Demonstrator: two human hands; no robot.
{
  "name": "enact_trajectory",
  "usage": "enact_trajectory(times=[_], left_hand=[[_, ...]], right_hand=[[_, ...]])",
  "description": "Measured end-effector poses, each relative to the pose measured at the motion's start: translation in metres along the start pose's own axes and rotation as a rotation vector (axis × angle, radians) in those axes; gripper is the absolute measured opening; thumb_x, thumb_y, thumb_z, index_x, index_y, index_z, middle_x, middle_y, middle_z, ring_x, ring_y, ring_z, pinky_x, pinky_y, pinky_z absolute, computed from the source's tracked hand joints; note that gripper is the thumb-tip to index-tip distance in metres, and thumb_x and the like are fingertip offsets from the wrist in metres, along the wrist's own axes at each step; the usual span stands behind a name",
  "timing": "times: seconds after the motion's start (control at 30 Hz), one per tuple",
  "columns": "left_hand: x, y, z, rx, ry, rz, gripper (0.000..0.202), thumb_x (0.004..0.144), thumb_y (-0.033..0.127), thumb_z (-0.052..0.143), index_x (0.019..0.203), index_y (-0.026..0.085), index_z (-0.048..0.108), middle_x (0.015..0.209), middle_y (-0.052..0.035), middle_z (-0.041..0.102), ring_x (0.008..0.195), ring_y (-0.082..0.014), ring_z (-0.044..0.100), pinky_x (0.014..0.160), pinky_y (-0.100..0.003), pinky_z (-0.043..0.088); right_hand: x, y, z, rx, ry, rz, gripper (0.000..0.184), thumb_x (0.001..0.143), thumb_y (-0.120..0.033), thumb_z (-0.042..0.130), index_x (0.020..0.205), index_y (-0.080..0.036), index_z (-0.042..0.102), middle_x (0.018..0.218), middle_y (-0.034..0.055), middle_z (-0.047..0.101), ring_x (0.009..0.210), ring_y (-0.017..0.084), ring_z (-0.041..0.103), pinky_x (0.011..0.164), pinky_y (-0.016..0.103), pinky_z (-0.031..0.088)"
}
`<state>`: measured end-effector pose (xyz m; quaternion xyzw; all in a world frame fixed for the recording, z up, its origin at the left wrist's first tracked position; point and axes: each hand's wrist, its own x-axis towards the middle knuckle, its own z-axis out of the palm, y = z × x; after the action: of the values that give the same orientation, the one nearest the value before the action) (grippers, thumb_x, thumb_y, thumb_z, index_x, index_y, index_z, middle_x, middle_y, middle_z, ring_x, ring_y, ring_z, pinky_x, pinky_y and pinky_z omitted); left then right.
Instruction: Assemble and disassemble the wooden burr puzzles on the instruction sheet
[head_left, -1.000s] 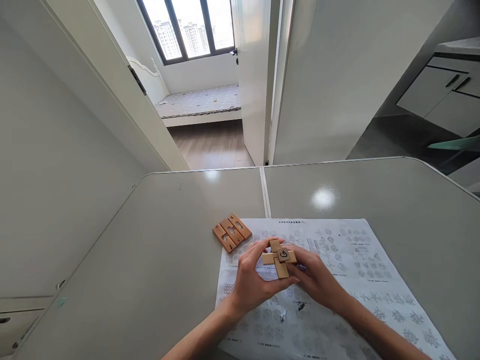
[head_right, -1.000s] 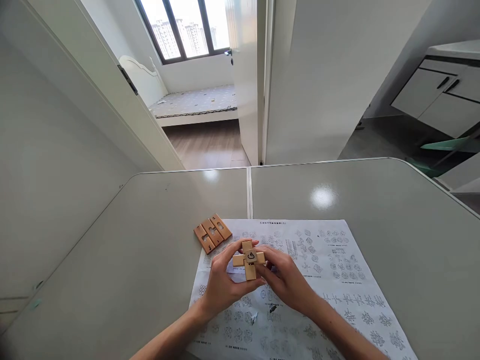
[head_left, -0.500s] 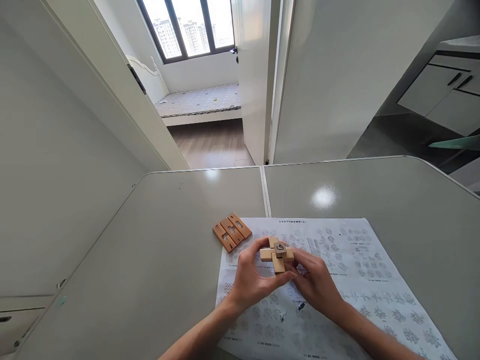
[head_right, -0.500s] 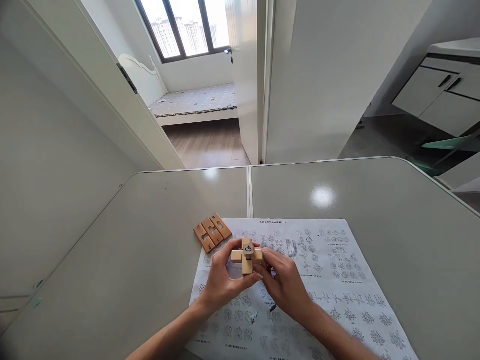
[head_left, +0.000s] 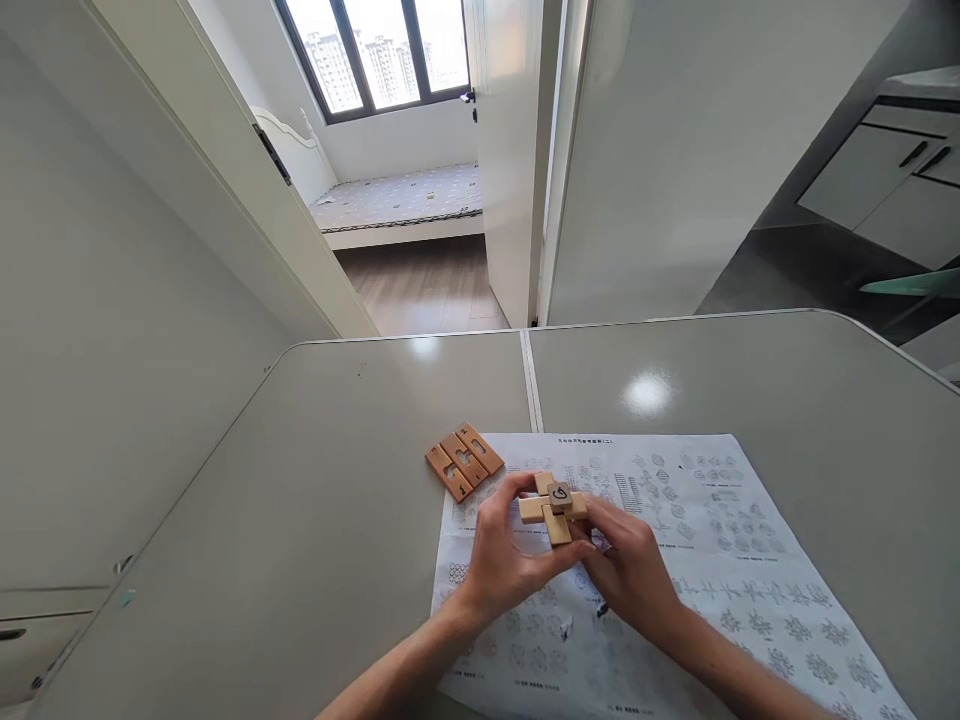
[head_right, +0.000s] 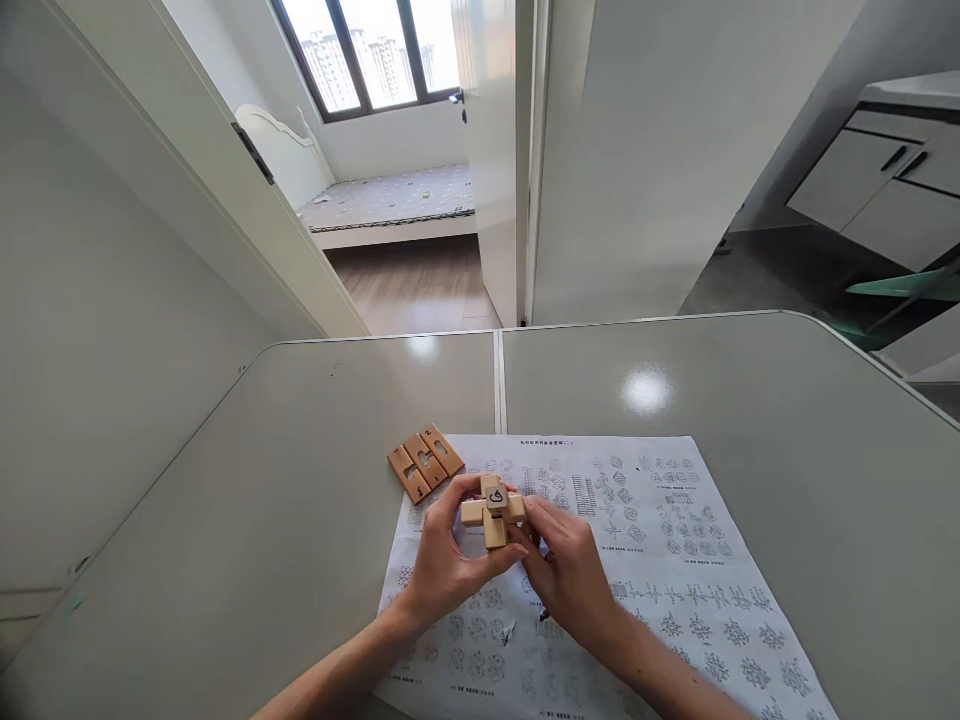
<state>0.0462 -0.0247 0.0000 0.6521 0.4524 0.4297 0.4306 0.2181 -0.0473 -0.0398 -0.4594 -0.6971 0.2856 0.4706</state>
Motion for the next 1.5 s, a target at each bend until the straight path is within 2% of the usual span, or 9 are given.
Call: enact_trajectory(times=[0.17, 0.27, 0.43, 0.7, 0.83, 0.97, 1.07, 1.27, 1.5], left_hand=[[-0.001, 0.001, -0.001, 0.021, 0.007, 0.037, 0.059, 0.074, 0.056, 0.092, 0.114, 0.022, 0.064, 0.107, -0.0064, 0.078, 0.096, -0.0270, 0.075, 0.089, -0.040, 0.061], [-0.001, 0.000, -0.002, 0.026, -0.012, 0.070, 0.059, 0.074, 0.055, 0.092, 0.116, 0.023, 0.064, 0.112, -0.0073, 0.079, 0.102, -0.0290, 0.075, 0.092, -0.042, 0.061], [-0.001, -0.003, -0.001, -0.044, -0.047, 0.114, 0.059, 0.081, 0.051, 0.088, 0.126, 0.022, 0.062, 0.117, -0.0091, 0.078, 0.105, -0.0289, 0.075, 0.095, -0.042, 0.060], [-0.001, -0.006, 0.000, -0.082, -0.072, 0.089, 0.060, 0.085, 0.052, 0.083, 0.129, 0.020, 0.059, 0.117, -0.0104, 0.076, 0.105, -0.0297, 0.074, 0.093, -0.041, 0.060], [0.004, -0.005, -0.007, -0.158, -0.171, 0.026, 0.059, 0.086, 0.053, 0.083, 0.129, 0.021, 0.060, 0.124, -0.0111, 0.074, 0.111, -0.0301, 0.073, 0.098, -0.042, 0.060], [0.008, -0.004, -0.012, -0.188, -0.203, -0.005, 0.060, 0.082, 0.053, 0.087, 0.129, 0.024, 0.062, 0.129, -0.0092, 0.073, 0.115, -0.0294, 0.072, 0.102, -0.042, 0.059], [0.008, -0.003, -0.013, -0.165, -0.180, -0.021, 0.058, 0.082, 0.052, 0.087, 0.128, 0.025, 0.064, 0.125, -0.0074, 0.075, 0.113, -0.0284, 0.072, 0.102, -0.040, 0.059], [0.007, -0.001, -0.010, -0.089, -0.178, -0.041, 0.055, 0.080, 0.046, 0.089, 0.124, 0.023, 0.064, 0.117, -0.0069, 0.076, 0.107, -0.0277, 0.074, 0.095, -0.038, 0.060], [0.007, -0.001, -0.009, -0.059, -0.188, -0.051, 0.057, 0.077, 0.043, 0.091, 0.123, 0.023, 0.064, 0.113, -0.0059, 0.076, 0.101, -0.0258, 0.075, 0.091, -0.036, 0.062]], right_hand=[[0.003, 0.000, -0.003, 0.038, -0.015, -0.024, 0.025, 0.110, -0.037, 0.050, 0.098, -0.022, 0.066, 0.085, 0.0074, 0.072, 0.067, 0.021, 0.066, 0.058, 0.028, 0.052], [0.005, 0.000, -0.006, 0.081, -0.053, 0.002, 0.022, 0.110, -0.033, 0.051, 0.101, -0.023, 0.067, 0.093, 0.0085, 0.075, 0.077, 0.022, 0.071, 0.067, 0.030, 0.057], [0.005, 0.000, -0.009, 0.093, -0.055, -0.003, 0.022, 0.110, -0.031, 0.052, 0.102, -0.023, 0.071, 0.103, 0.0113, 0.077, 0.094, 0.026, 0.075, 0.079, 0.032, 0.060], [0.007, -0.001, -0.007, 0.059, -0.010, -0.079, 0.019, 0.110, -0.026, 0.052, 0.105, -0.022, 0.070, 0.094, 0.0094, 0.073, 0.078, 0.021, 0.070, 0.065, 0.029, 0.057], [0.009, -0.003, -0.007, 0.080, -0.045, 0.004, 0.016, 0.109, -0.029, 0.056, 0.098, -0.023, 0.066, 0.090, 0.0058, 0.070, 0.073, 0.020, 0.066, 0.062, 0.028, 0.056], [0.010, -0.005, -0.009, 0.142, -0.093, 0.035, 0.012, 0.109, -0.031, 0.056, 0.113, -0.026, 0.066, 0.111, 0.0078, 0.072, 0.090, 0.021, 0.070, 0.068, 0.028, 0.059], [0.009, -0.004, -0.012, 0.143, -0.083, 0.040, 0.017, 0.109, -0.029, 0.056, 0.124, -0.028, 0.063, 0.120, 0.0081, 0.072, 0.093, 0.020, 0.071, 0.071, 0.028, 0.061], [0.009, 0.001, -0.018, 0.136, -0.082, 0.021, 0.027, 0.108, -0.029, 0.057, 0.134, -0.031, 0.061, 0.113, 0.0057, 0.073, 0.088, 0.020, 0.070, 0.071, 0.030, 0.062], [0.012, 0.005, -0.025, 0.209, -0.169, 0.108, 0.031, 0.108, -0.037, 0.059, 0.138, -0.032, 0.064, 0.102, 0.0046, 0.073, 0.076, 0.019, 0.069, 0.068, 0.032, 0.062]])
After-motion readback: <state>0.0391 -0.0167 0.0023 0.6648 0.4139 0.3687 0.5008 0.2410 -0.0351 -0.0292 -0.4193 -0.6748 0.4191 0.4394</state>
